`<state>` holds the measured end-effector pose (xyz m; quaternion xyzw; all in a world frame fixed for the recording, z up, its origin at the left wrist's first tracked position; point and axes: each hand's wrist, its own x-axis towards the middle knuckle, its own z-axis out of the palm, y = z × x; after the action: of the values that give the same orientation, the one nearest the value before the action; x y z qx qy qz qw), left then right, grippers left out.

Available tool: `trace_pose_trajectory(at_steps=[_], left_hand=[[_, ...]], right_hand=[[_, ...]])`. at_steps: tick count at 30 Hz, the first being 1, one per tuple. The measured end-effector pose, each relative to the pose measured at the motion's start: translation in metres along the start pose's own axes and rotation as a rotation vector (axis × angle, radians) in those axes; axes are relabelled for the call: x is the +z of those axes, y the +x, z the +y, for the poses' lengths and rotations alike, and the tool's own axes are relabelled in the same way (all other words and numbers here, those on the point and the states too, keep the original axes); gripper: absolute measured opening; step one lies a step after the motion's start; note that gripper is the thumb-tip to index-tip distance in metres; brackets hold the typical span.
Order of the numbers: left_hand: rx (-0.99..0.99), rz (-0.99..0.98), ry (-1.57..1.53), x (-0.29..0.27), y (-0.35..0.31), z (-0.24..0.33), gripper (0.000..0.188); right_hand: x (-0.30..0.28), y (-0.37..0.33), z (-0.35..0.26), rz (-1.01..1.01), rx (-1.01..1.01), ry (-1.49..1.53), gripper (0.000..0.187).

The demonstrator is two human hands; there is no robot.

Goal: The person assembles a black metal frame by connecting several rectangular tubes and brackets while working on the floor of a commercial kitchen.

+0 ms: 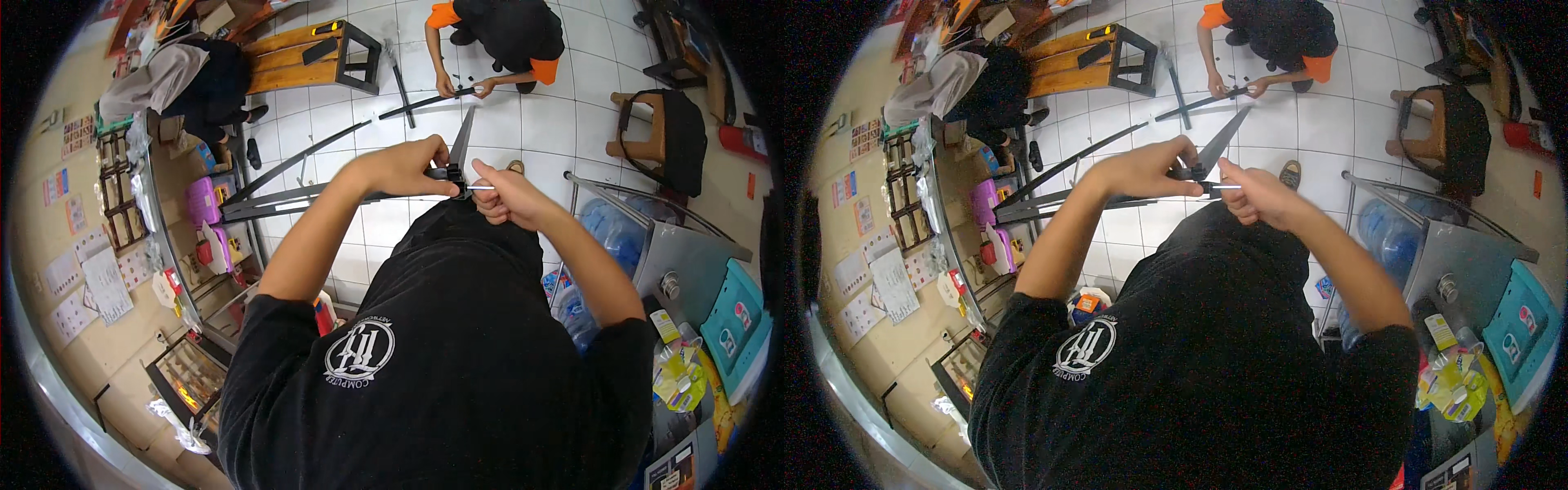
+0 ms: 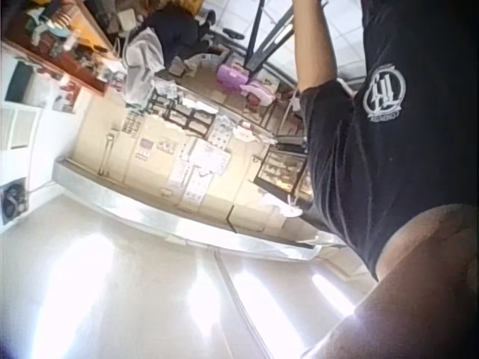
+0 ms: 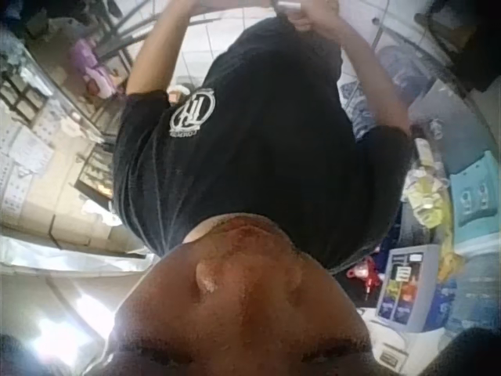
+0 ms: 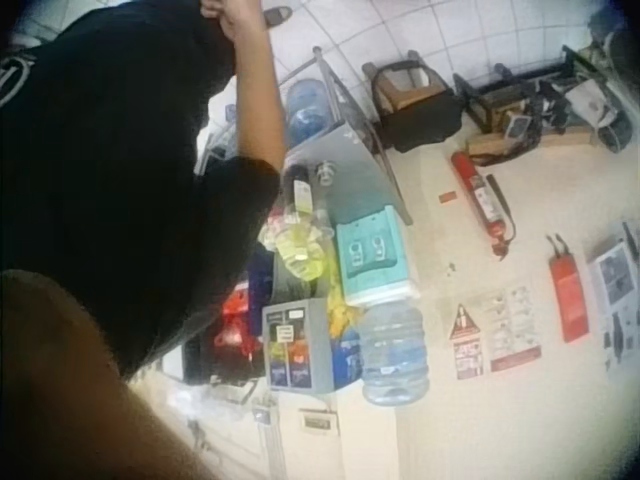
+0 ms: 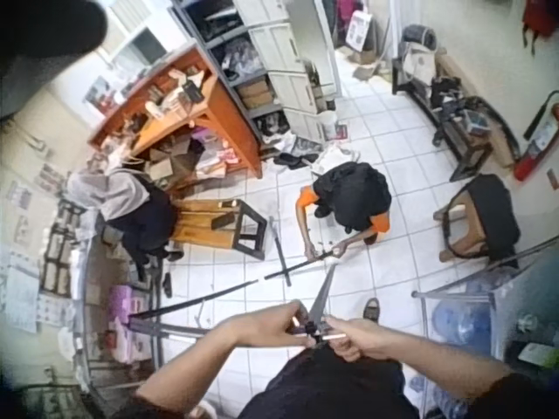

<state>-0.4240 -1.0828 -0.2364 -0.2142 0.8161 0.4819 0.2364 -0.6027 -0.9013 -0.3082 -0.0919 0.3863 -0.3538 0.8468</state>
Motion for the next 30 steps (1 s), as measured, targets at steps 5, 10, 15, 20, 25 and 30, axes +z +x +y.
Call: trace_pose_trajectory(at_steps=[5,10,15,20,25,30], left_hand=[[0.094,0.279,-0.111,0.014,-0.010,0.003,0.048],[0.415,0.479,0.188,0.034,-0.018,0.018,0.045],[0.356,0.708,0.441,0.091,-0.017,0.028,0.043],[0.400,0.831,0.462,0.104,-0.002,0.016,0.028],[0.428,0.828,0.445,0.103,-0.007,0.016,0.021],[0.392,0.814,0.370,0.103,-0.010,0.017,0.022]], right_hand=[[0.013,0.005,0.007,0.296,-0.201,-0.270,0.059],[0.024,0.011,0.024,0.501,-0.253,-0.110,0.053],[0.030,0.020,0.047,0.558,-0.349,0.152,0.045],[0.034,0.014,0.053,0.566,-0.329,0.222,0.041],[0.043,-0.027,0.054,0.820,-0.640,-0.794,0.029],[0.027,-0.051,0.042,0.581,-0.761,-1.440,0.042]])
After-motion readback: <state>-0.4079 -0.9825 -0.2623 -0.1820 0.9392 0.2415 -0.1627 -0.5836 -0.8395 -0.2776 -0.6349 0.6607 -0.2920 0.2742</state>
